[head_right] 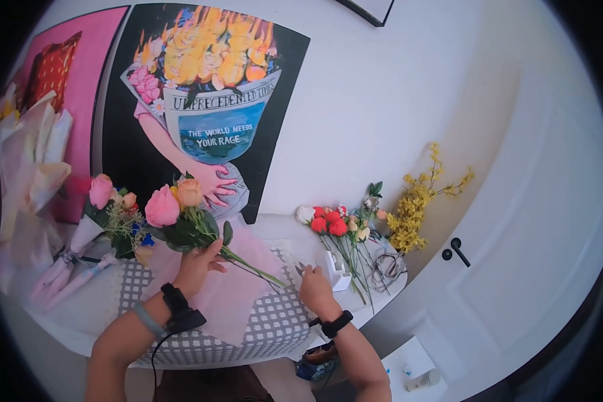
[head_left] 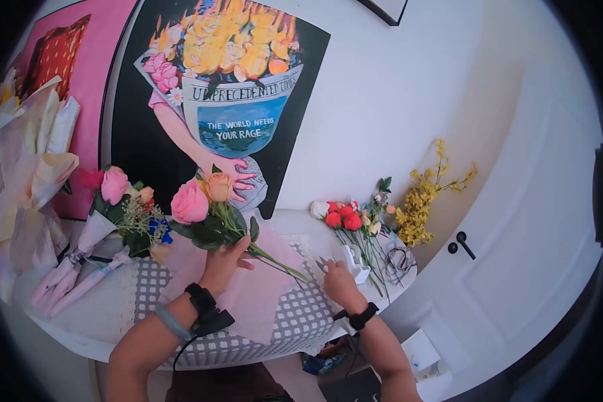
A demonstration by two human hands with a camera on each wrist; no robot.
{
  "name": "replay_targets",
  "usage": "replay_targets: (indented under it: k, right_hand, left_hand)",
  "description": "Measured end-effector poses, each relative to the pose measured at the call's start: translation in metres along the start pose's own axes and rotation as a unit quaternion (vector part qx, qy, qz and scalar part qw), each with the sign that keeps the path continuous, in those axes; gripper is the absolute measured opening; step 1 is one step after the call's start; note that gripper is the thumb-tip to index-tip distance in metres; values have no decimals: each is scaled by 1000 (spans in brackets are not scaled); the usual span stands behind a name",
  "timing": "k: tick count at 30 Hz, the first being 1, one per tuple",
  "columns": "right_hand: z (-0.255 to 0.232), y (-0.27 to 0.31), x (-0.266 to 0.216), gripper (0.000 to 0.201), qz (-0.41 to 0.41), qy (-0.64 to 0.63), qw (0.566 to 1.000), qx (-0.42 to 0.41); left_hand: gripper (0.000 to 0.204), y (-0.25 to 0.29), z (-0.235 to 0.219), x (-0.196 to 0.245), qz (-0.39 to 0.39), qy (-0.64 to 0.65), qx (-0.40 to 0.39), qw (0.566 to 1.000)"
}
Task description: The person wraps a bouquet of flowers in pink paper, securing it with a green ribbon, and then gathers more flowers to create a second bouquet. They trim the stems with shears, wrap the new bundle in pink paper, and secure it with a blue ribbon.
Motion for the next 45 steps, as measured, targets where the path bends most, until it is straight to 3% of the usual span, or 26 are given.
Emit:
replay_targets:
  k: [2,8,9,11,12,13,15,18,19,23,26,29,32,35,38,41,43,45]
  right_hand:
    - [15,-5,19,50,-14,25,999,-18]
    - [-38,2,-15,31,-63,-4,994,87]
    - [-56,-6,-4,24,1,-27,996,80]
    - [-81,-24,48,22,0,7,993,116]
    - [-95,-34,69,21,49,6,992,116]
    - [-101,-40,99,20,37,3,988,150]
    - [-94,-53,179,21,78,43,988,124]
    - [-88,-52,201,25,167,92,982,-8]
    - [-78,-53,223,28,141,95,985,-17]
    - [-54,-54,265,21,168,80,982,5]
    - [-52,-55,268,16,176,87,980,36]
    - [-69,-51,242,13,106,78,989,67]
    - [-90,-60,219,9,109,57,977,177]
    - [-124,-67,147,10,84,48,953,288]
    - [-142,-80,100,10,61,132,941,306]
    - [-143,-86,62,9,-12,-39,945,323]
    - [-139,-71,-2,7,-67,-138,951,267]
    - [-113,-60,-39,4,-176,-191,942,212]
  left_hand:
    - [22,2,2,1,-5,-8,-16,1000]
    - [23,0,3,-1,-2,-14,-24,1000]
    - [23,1,3,0,-2,-15,-22,1000]
    - [22,4,4,1,-10,-26,-28,999]
    - [22,5,4,3,-13,-34,-35,999]
    - [21,5,5,4,-14,-41,-41,998]
    - [21,5,5,4,-17,-37,-50,998]
    - [22,3,4,1,-10,-39,-46,998]
    - [22,2,4,-1,-8,-41,-43,998]
    - [22,2,4,-2,-15,-30,-39,999]
    - [22,-1,2,-8,-11,-30,-47,998]
    - [23,-1,3,-6,-4,-35,-57,998]
    - [24,3,4,1,-4,-31,-61,998]
    - [23,2,6,2,-2,-21,-67,998]
    - [24,3,6,5,-2,-31,-86,996]
    - [27,4,7,6,29,-34,-88,995]
    - [26,5,9,12,38,-35,-99,994]
    - [26,7,11,13,43,-37,-110,992]
Point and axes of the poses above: each hand's wrist, its own y-axis away from the middle knuckle, its own z-axis out of the palm, x = y × z, the point moved 3 cm from there along -y, towards the middle knuckle, and after that the axes turned 13 degrees about -y, right-handed, at the moved point
